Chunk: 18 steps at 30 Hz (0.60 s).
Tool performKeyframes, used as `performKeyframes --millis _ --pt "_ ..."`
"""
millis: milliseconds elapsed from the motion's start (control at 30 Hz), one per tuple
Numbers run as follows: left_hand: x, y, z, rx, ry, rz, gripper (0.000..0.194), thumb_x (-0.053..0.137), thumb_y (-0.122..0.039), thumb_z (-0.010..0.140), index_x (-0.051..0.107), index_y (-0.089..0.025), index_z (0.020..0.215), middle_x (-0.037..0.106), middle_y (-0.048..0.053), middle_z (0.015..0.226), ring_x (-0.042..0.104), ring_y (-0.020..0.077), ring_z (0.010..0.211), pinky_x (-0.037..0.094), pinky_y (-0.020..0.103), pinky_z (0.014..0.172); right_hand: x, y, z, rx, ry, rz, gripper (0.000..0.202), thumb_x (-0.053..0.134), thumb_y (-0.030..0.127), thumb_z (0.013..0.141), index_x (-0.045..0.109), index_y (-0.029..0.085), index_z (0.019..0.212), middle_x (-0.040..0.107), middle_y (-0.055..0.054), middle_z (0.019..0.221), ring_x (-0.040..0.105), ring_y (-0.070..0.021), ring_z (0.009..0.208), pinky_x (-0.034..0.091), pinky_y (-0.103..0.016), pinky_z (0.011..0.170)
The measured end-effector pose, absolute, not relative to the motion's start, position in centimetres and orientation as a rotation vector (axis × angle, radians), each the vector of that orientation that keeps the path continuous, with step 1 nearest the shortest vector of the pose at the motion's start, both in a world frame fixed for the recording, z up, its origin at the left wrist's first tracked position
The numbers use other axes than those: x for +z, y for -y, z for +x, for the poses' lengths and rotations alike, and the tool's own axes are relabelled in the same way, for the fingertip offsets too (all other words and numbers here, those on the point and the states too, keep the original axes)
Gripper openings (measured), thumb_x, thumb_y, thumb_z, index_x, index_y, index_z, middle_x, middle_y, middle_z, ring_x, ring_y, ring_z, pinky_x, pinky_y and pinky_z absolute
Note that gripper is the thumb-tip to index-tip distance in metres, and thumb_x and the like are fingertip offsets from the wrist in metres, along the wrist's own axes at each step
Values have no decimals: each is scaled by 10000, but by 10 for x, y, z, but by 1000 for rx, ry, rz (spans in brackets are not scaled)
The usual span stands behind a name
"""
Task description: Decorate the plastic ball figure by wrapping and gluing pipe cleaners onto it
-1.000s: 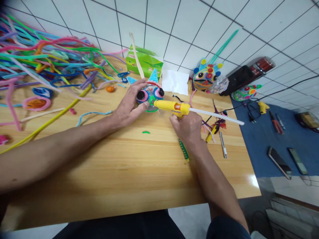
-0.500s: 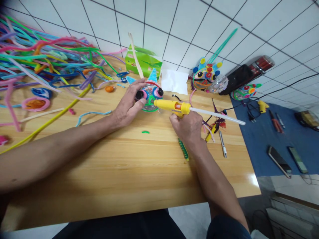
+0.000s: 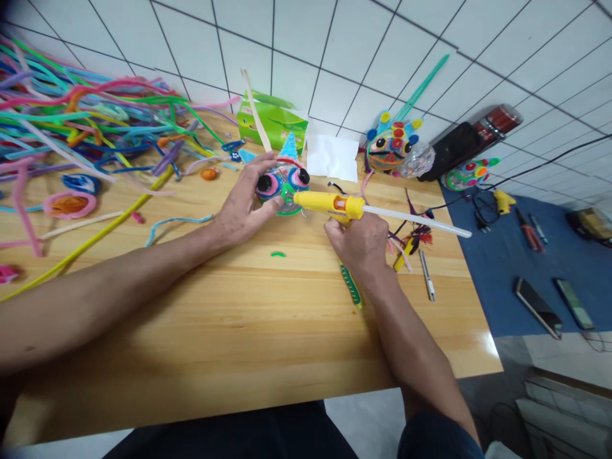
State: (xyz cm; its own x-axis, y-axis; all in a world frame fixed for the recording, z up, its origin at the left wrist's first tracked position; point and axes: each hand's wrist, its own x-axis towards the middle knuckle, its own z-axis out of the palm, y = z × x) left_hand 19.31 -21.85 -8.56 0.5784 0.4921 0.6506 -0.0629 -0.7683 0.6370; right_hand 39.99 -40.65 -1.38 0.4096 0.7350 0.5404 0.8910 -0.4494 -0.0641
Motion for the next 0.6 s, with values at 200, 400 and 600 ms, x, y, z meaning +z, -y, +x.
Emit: performKeyframes --millis 200,400,600 --pt "-86 218 194 1166 -328 2190 692 703 -633 1080 475 -339 1663 529 154 1794 441 408 1735 362 728 1444 -14 406 398 -642 1404 -2273 213 622 342 763 672 248 948 651 -56 676 696 -324 716 579 -447 734" --pt "-85 218 192 1154 -319 2208 683 695 -601 1089 462 -336 1674 521 155 1804 438 403 1739 352 724 1448 -14 402 394 -575 1411 -2297 210 623 330 788 659 251 979 675 -61 727 709 -316 750 584 -437 755" --pt "-85 219 194 1166 -335 2208 687 668 -671 1094 466 -345 1664 523 155 1800 445 388 1737 360 717 1447 -10 402 393 -492 1424 -2340 173 628 334 798 665 250 944 665 -63 739 706 -308 748 551 -416 723"
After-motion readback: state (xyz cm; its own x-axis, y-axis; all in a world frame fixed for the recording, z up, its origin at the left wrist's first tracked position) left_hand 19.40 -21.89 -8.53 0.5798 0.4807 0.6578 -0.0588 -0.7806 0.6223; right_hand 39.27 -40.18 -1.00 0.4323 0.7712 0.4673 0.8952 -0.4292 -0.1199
